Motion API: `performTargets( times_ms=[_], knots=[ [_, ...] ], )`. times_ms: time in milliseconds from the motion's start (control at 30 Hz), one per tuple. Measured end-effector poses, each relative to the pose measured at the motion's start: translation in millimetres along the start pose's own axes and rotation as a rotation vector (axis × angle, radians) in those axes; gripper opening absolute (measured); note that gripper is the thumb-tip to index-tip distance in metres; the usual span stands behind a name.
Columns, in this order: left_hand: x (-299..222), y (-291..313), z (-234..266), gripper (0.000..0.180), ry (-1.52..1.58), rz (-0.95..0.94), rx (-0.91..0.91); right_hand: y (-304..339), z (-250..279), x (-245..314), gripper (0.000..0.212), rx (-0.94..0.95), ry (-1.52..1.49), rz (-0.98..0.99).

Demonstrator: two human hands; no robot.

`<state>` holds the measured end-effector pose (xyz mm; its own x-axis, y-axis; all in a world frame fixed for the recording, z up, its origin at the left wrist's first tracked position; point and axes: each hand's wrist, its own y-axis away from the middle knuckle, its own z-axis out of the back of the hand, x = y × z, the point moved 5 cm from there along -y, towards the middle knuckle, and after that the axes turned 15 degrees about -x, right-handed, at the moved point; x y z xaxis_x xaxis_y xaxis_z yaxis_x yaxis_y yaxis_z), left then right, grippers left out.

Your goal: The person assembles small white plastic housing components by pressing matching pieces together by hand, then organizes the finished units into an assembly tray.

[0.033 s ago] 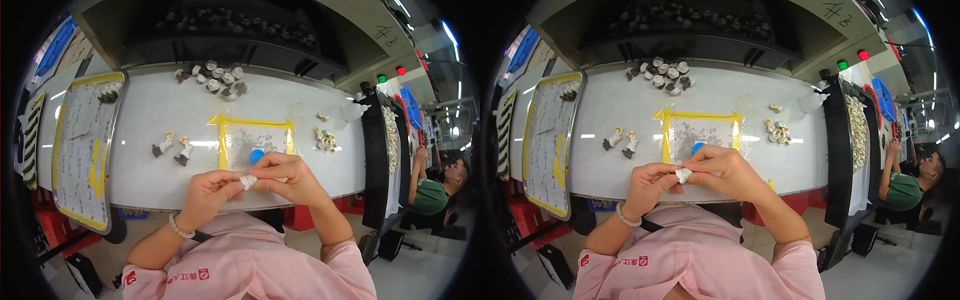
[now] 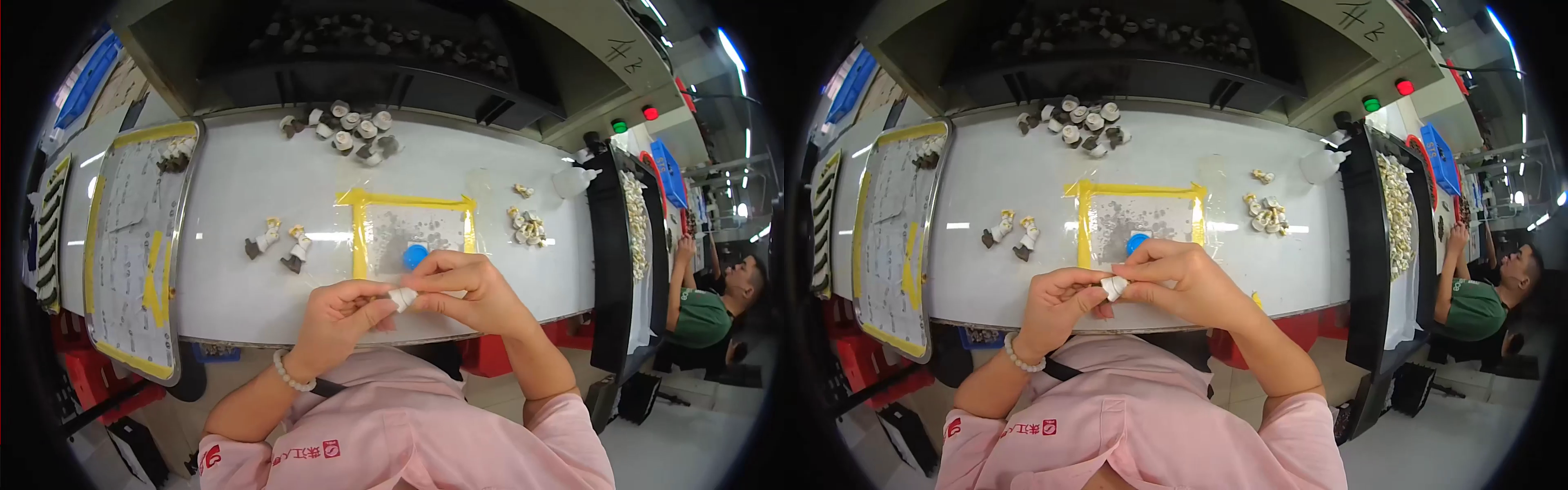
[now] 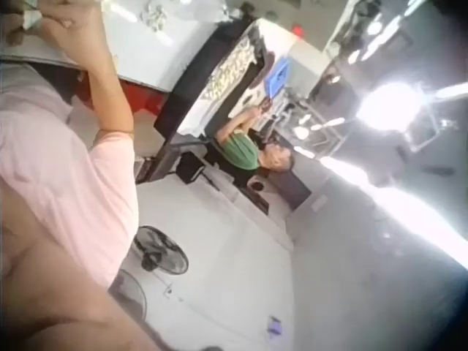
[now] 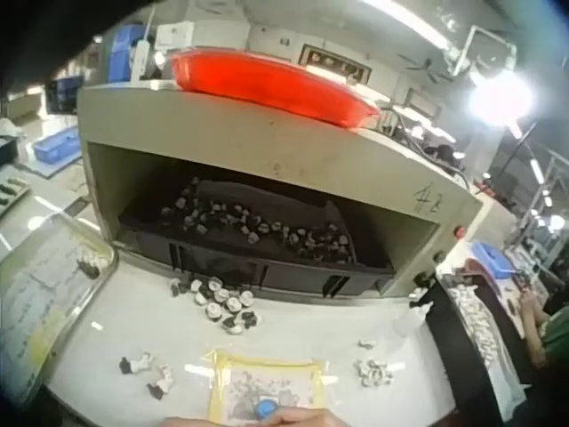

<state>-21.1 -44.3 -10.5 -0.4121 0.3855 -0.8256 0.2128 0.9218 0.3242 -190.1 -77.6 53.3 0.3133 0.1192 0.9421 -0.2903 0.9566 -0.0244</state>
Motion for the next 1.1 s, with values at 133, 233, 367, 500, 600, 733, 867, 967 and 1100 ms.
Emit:
performTargets(
  times_ms=[133, 233, 367, 500, 600, 733, 867, 967, 1100],
  knots=[
    [-18.4, 13.1, -5.3, 0.024, -0.322, -0.186, -0.056, -2.8, 29.0, -4.8, 0.021, -0.067, 0.133, 0.13],
    [-53.2, 27.5, -1.1, 0.028, -0.97, -0.813, -0.112, -12.2, 96.8, -20.9, 0.02, -0.466, 0.389, 0.023],
    [-59.6, 35.5, 14.9, 0.029, -1.33, -1.108, -0.35, -22.8, 144.7, -41.1, 0.02, -0.598, 0.75, 0.132],
    [-64.2, 24.4, 16.4, 0.024, -1.397, -1.132, -0.432, -33.4, 147.0, -57.9, 0.022, -0.484, 0.832, 0.047],
    [-63.3, 21.8, 23.6, 0.023, -1.384, -1.108, -0.501, -32.0, 130.1, -42.0, 0.02, -0.518, 0.679, -0.012],
    [-64.4, 20.8, 31.4, 0.033, -1.322, -1.049, -0.528, -11.1, 92.8, -40.6, 0.019, -0.432, 0.051, -0.102],
    [-78.8, 22.0, 27.8, 0.041, -1.236, -1.008, -0.555, 5.9, 60.6, -35.6, 0.02, -0.311, -0.039, -0.031],
    [-85.3, 20.1, 40.2, 0.035, -1.228, -0.95, -0.643, 16.0, 54.1, -38.0, 0.019, -0.343, 0.204, 0.037],
    [-88.6, 12.2, 50.8, 0.031, -1.259, -0.9, -0.604, 21.6, 51.8, -41.0, 0.017, -0.411, 0.285, 0.124]
  ],
)
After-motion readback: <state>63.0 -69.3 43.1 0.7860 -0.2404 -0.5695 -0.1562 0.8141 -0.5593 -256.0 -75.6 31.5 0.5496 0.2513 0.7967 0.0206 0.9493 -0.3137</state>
